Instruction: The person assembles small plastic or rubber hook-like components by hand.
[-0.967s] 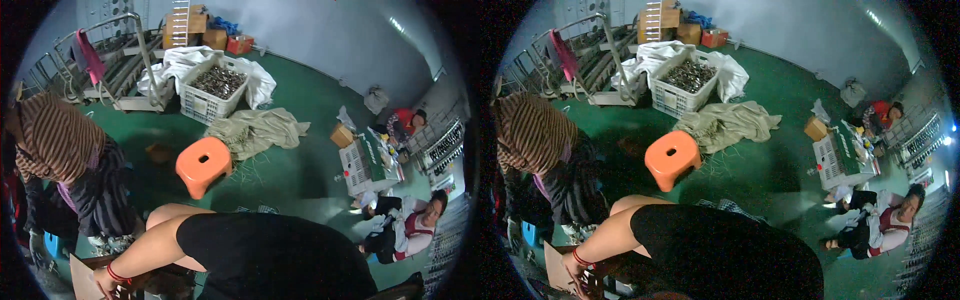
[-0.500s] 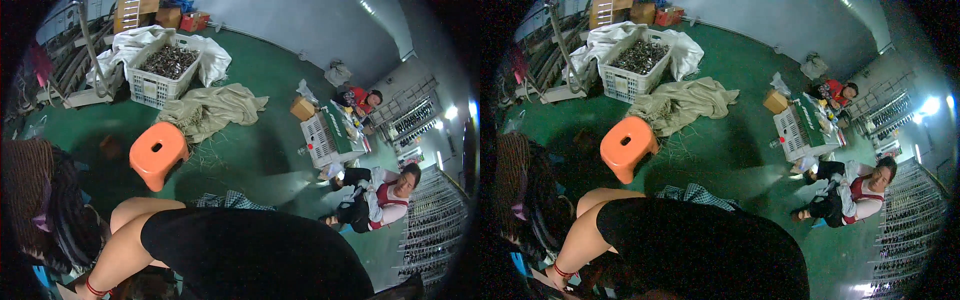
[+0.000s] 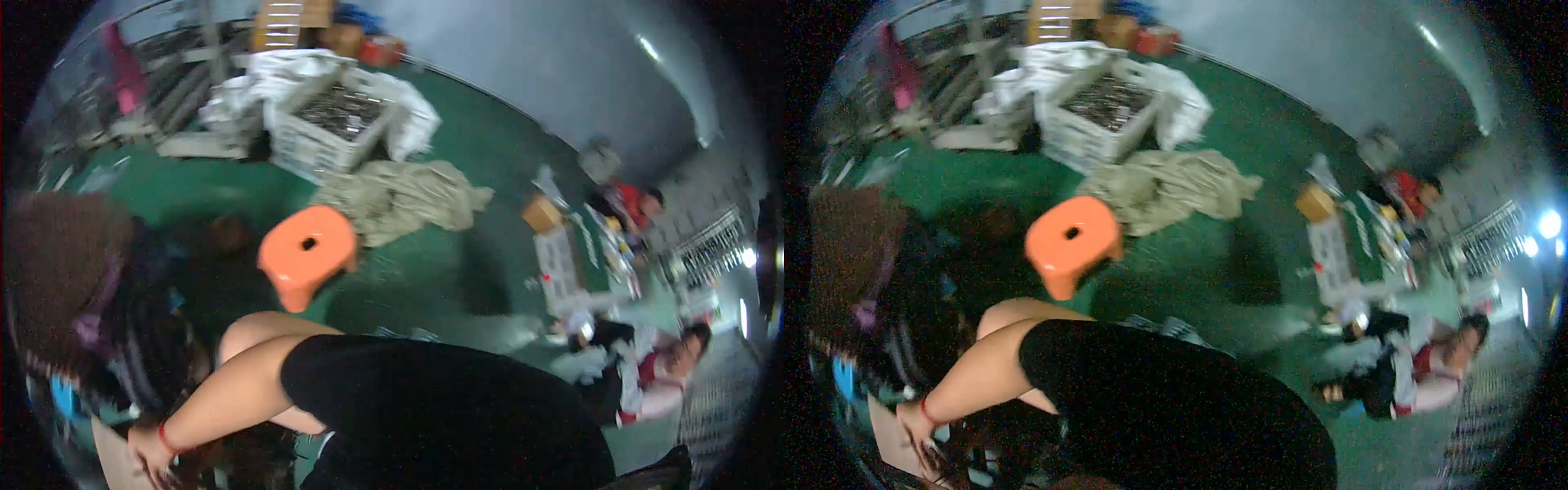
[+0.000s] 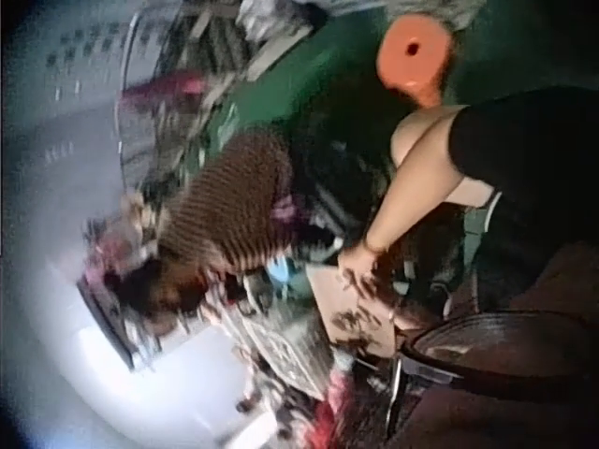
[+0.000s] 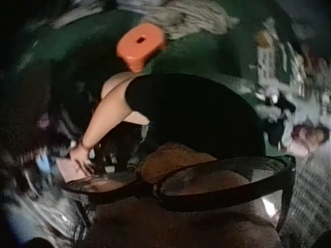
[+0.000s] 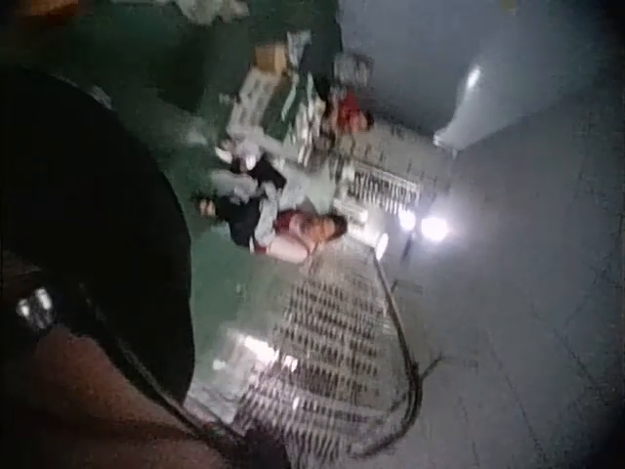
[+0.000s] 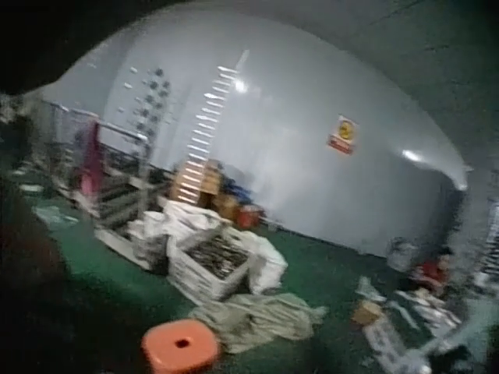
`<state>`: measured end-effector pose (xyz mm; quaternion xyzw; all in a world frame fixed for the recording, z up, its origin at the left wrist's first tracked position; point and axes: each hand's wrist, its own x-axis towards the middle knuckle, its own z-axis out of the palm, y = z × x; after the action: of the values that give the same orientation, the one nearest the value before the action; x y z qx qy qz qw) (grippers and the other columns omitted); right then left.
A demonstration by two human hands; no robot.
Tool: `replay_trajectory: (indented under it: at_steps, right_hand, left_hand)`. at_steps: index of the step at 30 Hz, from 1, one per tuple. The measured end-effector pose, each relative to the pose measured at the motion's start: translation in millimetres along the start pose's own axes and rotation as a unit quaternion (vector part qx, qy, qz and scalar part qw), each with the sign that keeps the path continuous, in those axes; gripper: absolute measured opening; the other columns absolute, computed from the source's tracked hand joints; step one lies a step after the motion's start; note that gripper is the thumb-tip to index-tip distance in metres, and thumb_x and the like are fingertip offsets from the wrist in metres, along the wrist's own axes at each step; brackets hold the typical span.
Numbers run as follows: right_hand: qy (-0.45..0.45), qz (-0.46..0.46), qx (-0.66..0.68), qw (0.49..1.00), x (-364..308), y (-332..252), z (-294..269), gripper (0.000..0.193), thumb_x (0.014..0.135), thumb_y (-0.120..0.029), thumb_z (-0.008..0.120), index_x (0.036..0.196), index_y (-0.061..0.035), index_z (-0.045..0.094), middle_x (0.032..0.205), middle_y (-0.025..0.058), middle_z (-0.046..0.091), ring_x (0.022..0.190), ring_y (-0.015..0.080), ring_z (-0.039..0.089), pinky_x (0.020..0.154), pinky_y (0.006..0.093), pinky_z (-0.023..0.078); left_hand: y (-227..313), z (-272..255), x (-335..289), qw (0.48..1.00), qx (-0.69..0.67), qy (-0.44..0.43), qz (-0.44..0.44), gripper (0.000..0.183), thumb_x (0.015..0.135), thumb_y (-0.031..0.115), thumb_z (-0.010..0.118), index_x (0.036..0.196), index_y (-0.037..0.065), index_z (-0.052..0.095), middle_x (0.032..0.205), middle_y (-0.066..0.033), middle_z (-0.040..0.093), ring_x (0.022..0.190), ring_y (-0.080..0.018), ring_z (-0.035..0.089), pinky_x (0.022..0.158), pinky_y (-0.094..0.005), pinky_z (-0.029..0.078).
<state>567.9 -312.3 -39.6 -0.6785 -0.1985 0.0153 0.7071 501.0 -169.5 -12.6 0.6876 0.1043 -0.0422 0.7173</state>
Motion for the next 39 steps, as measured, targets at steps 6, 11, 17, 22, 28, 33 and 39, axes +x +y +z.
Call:
replay_trajectory:
  at_steps: [6, 11, 17, 22, 28, 33, 39]
  right_hand:
    - [-0.031, 0.185, 0.116, 0.975, -64.4, -25.3, -56.5, 0.019, 0.062, -0.006, 0.074, 0.074, 0.0007, 0.06, 0.072, 0.0059, 0.061, 0.063, 0.0143, 0.057, 0.056, 0.0278, 0.045]
    - [-0.134, 0.171, 0.161, 0.963, -76.0, -29.7, -60.6, 0.01, 0.074, -0.004, 0.065, 0.075, -0.0033, 0.055, 0.07, 0.0016, 0.055, 0.065, 0.0089, 0.053, 0.06, 0.0221, 0.045]
    - [-0.139, 0.059, -0.013, 0.988, -84.5, -58.3, -28.3, 0.011, 0.077, -0.01, 0.063, 0.081, -0.0021, 0.056, 0.069, -0.0025, 0.055, 0.059, 0.0023, 0.046, 0.054, 0.0184, 0.039]
    - [-0.188, -0.082, -0.182, 0.962, -83.7, -73.4, -25.5, 0.014, 0.074, -0.002, 0.06, 0.087, -0.0054, 0.063, 0.064, 0.001, 0.056, 0.053, 0.0044, 0.05, 0.049, 0.02, 0.039]
    - [-0.231, -0.138, -0.178, 0.947, -70.8, -75.0, -13.5, 0.014, 0.072, 0.001, 0.059, 0.084, -0.0041, 0.063, 0.069, 0.0063, 0.061, 0.055, 0.0111, 0.057, 0.051, 0.0216, 0.043]
    - [-0.147, -0.003, -0.043, 0.988, -61.7, -59.7, 10.4, 0.012, 0.076, 0.004, 0.057, 0.087, 0.0011, 0.06, 0.077, 0.0027, 0.061, 0.071, 0.0073, 0.056, 0.064, 0.0193, 0.043]
    - [-0.105, -0.028, -0.121, 0.987, -20.6, -50.4, 59.1, 0.009, 0.077, -0.005, 0.06, 0.083, 0.0013, 0.062, 0.07, 0.0022, 0.061, 0.064, 0.006, 0.054, 0.058, 0.0198, 0.043]
  left_hand:
    - [-62.4, 39.0, -8.1, 0.992, 0.022, -0.076, 0.102, 0.033, 0.085, 0.013, 0.052, 0.114, -0.001, 0.047, 0.103, -0.0089, 0.054, 0.097, -0.016, 0.052, 0.079, -0.0249, 0.044]
    - [-13.0, 60.3, -36.6, 0.958, -0.209, -0.164, -0.109, 0.01, 0.077, 0.007, 0.056, 0.085, 0.002, 0.055, 0.069, 0.0011, 0.052, 0.057, -0.0061, 0.046, 0.05, -0.0182, 0.036]
    - [-30.2, 26.9, -45.8, 0.93, -0.313, -0.161, -0.105, 0.007, 0.076, 0.009, 0.055, 0.071, 0.007, 0.052, 0.059, 0.0047, 0.046, 0.049, -0.0056, 0.041, 0.049, -0.0186, 0.034]
    - [-6.2, 21.3, -66.0, 0.916, -0.355, -0.139, -0.125, 0.006, 0.078, 0.011, 0.056, 0.077, 0.006, 0.054, 0.065, 0.0025, 0.052, 0.052, -0.0052, 0.049, 0.052, -0.0165, 0.042]
    - [-20.2, -2.2, -66.9, 0.886, -0.398, -0.148, -0.187, 0.007, 0.085, 0.009, 0.053, 0.086, 0.003, 0.057, 0.071, 0.0023, 0.057, 0.056, -0.0034, 0.056, 0.047, -0.0097, 0.046]
    - [-26.2, -19.2, -73.0, 0.901, -0.405, -0.05, -0.145, 0.017, 0.083, 0.002, 0.049, 0.099, 0.0, 0.053, 0.083, -0.0073, 0.057, 0.074, -0.0128, 0.055, 0.063, -0.0235, 0.045]
    - [-34.2, -14.6, -75.3, 0.925, -0.359, -0.044, -0.118, 0.022, 0.082, -0.007, 0.039, 0.104, -0.004, 0.045, 0.088, -0.0101, 0.053, 0.073, -0.0151, 0.054, 0.065, -0.0261, 0.048]
